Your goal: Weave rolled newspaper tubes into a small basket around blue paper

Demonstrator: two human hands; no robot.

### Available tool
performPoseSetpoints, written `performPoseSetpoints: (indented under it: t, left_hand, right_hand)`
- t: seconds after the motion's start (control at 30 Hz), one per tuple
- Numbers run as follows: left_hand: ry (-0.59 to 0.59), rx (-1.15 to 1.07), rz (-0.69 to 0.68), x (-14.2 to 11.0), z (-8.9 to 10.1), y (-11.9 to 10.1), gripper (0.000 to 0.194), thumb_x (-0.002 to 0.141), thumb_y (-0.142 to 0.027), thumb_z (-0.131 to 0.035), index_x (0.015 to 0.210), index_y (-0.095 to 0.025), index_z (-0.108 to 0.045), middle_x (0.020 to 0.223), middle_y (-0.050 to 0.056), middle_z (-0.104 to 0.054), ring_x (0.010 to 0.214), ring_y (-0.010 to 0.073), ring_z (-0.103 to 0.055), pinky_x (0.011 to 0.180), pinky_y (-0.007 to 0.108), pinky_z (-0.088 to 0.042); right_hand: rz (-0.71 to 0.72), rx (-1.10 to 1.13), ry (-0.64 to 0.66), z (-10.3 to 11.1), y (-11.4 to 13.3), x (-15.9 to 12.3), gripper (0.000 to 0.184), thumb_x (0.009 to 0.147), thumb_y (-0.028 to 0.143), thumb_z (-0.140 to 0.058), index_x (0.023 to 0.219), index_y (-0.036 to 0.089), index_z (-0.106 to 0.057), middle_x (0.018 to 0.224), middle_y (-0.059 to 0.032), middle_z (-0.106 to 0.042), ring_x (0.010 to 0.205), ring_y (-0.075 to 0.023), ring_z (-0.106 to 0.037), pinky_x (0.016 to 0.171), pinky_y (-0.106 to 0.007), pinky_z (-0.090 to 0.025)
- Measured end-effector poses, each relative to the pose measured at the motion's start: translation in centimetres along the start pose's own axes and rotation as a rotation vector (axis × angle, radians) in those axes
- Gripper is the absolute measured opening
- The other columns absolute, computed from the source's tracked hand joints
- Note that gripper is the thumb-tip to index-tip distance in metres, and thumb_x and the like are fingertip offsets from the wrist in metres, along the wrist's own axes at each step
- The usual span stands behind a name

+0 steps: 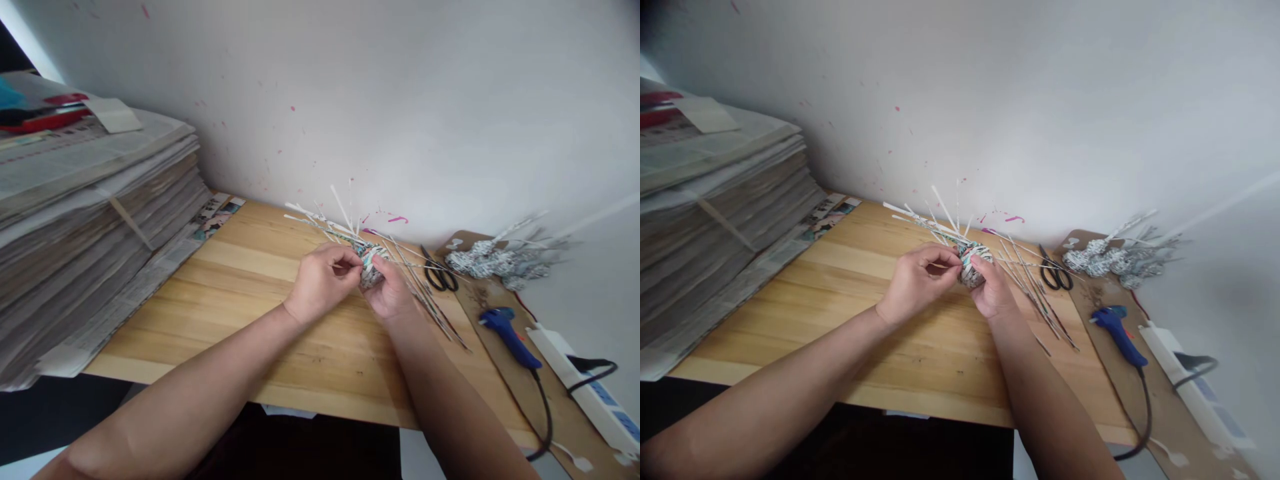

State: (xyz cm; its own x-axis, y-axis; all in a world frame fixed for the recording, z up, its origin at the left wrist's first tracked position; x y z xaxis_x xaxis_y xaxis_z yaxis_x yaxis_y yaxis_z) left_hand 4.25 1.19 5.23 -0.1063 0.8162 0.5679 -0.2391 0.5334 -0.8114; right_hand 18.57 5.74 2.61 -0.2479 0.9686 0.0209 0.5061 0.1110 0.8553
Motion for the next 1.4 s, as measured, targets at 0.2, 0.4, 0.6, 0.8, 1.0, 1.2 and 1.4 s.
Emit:
performPoseSetpoints:
  t: [0.2, 0.4, 0.6, 0.8, 1.0, 1.2, 1.4]
  left_hand:
    - [-0.003, 0.020, 0.005, -0.2, -0.2, -0.1, 0.008, 0.080, -0.009, -0.069, 0.082, -0.017, -0.071, 0.088, 0.005, -0.072, 0.080, 0.0136, -0.069, 0.069, 0.024, -0.059]
    - [-0.006, -0.033, 0.022, -0.3, -0.1, -0.1, 0.004, 0.083, -0.014, -0.069, 0.085, -0.016, -0.072, 0.088, 0.005, -0.072, 0.077, 0.0135, -0.069, 0.070, 0.026, -0.061]
    - [-0.009, -0.016, -0.079, -0.5, 0.0, -0.6, 0.004, 0.084, -0.016, -0.074, 0.088, -0.018, -0.073, 0.094, 0.006, -0.074, 0.089, 0.0167, -0.071, 0.079, 0.029, -0.062]
    - [-0.011, 0.098, -0.275, -1.1, 0.0, -1.9, 0.014, 0.085, -0.021, -0.077, 0.097, -0.020, -0.070, 0.098, 0.005, -0.075, 0.095, 0.0173, -0.071, 0.088, 0.033, -0.061]
    - [-0.016, 0.128, -0.350, -1.7, -0.3, -2.3, 0.018, 0.089, -0.020, -0.074, 0.107, -0.021, -0.071, 0.110, 0.007, -0.076, 0.104, 0.0172, -0.072, 0.097, 0.034, -0.060]
    - [0.002, 0.123, -0.330, -1.7, -0.2, -2.4, 0.014, 0.089, -0.020, -0.072, 0.103, -0.022, -0.071, 0.107, 0.006, -0.075, 0.103, 0.0172, -0.071, 0.099, 0.035, -0.058]
    - [0.013, 0.108, -0.290, -1.6, -0.1, -2.3, 0.016, 0.089, -0.018, -0.070, 0.104, -0.023, -0.070, 0.106, 0.006, -0.075, 0.104, 0.0188, -0.070, 0.099, 0.037, -0.057]
  right_hand:
    - [-0.010, 0.033, -0.018, -0.8, 0.1, -0.3, 0.021, 0.064, 0.032, -0.081, 0.080, 0.021, -0.072, 0.078, 0.0019, -0.076, 0.071, -0.0166, -0.070, 0.063, -0.026, -0.058]
    - [0.021, 0.005, -0.017, -0.9, 0.1, -0.3, 0.023, 0.068, 0.037, -0.080, 0.084, 0.021, -0.075, 0.083, 0.0005, -0.077, 0.076, -0.0178, -0.072, 0.066, -0.027, -0.059]
    - [-0.002, -0.030, 0.096, -0.3, 0.2, -0.4, 0.043, 0.067, 0.051, -0.085, 0.098, 0.021, -0.077, 0.100, -0.0042, -0.079, 0.100, -0.0250, -0.074, 0.087, -0.036, -0.062]
    - [-0.064, 0.022, 0.106, -0.2, 0.1, -1.0, 0.049, 0.065, 0.063, -0.082, 0.094, 0.024, -0.078, 0.099, -0.0041, -0.080, 0.096, -0.0268, -0.075, 0.095, -0.045, -0.062]
    - [-0.108, 0.044, 0.064, -0.1, -0.1, -1.1, 0.056, 0.064, 0.066, -0.076, 0.098, 0.022, -0.078, 0.107, -0.0085, -0.079, 0.111, -0.0321, -0.072, 0.097, -0.048, -0.061]
    - [-0.100, 0.080, 0.040, -0.6, 0.1, -1.2, 0.052, 0.062, 0.060, -0.076, 0.095, 0.020, -0.076, 0.094, -0.0097, -0.078, 0.102, -0.0318, -0.073, 0.086, -0.046, -0.063]
    - [-0.111, 0.121, 0.015, -0.7, 0.1, -1.2, 0.049, 0.060, 0.059, -0.080, 0.090, 0.020, -0.074, 0.087, -0.0076, -0.077, 0.092, -0.0297, -0.074, 0.080, -0.045, -0.064]
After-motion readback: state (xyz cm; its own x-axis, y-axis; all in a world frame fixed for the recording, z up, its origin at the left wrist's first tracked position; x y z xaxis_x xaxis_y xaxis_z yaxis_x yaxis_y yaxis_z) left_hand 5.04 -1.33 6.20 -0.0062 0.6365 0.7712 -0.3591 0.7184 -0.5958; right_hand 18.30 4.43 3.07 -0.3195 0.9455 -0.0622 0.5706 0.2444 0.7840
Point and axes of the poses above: each hand's wrist, its own x-axis towards the middle knuckle, its own z-axis out of the back of the hand, y = z × x, the point moved 3 cm from there along x, towards the middle knuckle
